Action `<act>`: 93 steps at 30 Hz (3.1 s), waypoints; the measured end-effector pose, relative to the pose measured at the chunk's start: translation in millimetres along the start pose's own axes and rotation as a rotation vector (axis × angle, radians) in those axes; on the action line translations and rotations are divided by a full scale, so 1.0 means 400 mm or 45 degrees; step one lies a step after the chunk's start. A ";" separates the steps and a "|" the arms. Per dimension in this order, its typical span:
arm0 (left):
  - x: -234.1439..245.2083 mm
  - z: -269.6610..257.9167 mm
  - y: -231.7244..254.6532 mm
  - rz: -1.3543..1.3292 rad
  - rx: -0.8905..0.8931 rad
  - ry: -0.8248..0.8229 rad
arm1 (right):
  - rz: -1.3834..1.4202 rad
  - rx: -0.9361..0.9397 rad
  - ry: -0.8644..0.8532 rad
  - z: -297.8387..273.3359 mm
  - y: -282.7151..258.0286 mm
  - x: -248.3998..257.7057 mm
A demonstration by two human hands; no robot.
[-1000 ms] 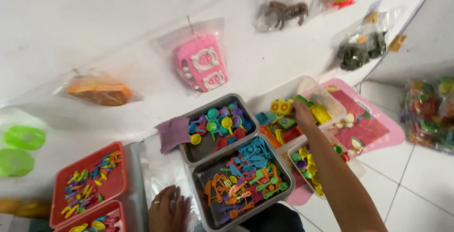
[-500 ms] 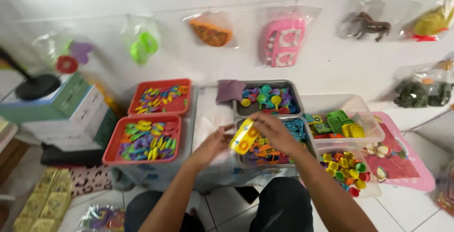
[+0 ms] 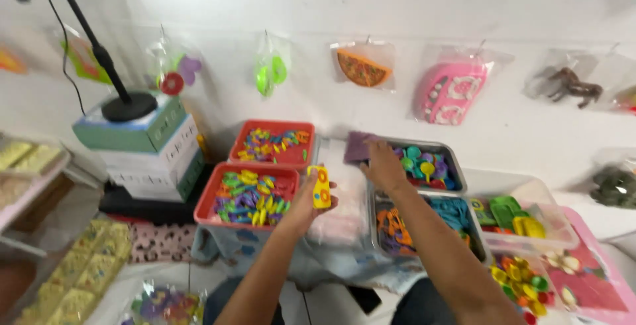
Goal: Cleaning small plastic toy pieces with a cloth and sorting them into trays.
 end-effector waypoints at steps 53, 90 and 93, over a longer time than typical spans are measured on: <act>-0.034 -0.007 0.082 -0.226 -0.761 -0.088 | 0.965 0.339 0.417 -0.288 -0.386 -0.030; -0.081 -0.035 -0.055 0.748 -0.445 -0.170 | 0.552 0.333 0.621 -0.322 -0.294 0.011; -0.083 -0.044 -0.027 0.739 -0.673 -0.234 | 0.468 0.405 0.561 -0.331 -0.336 0.034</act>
Point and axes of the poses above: each hand's wrist, its own z-axis towards the middle knuckle, its own x-axis out of the back of the hand, y = z × x, the point moved 6 cm from there along z, towards the middle knuckle, and after that the axes turned 8 degrees about -y, right-handed, at the moved point
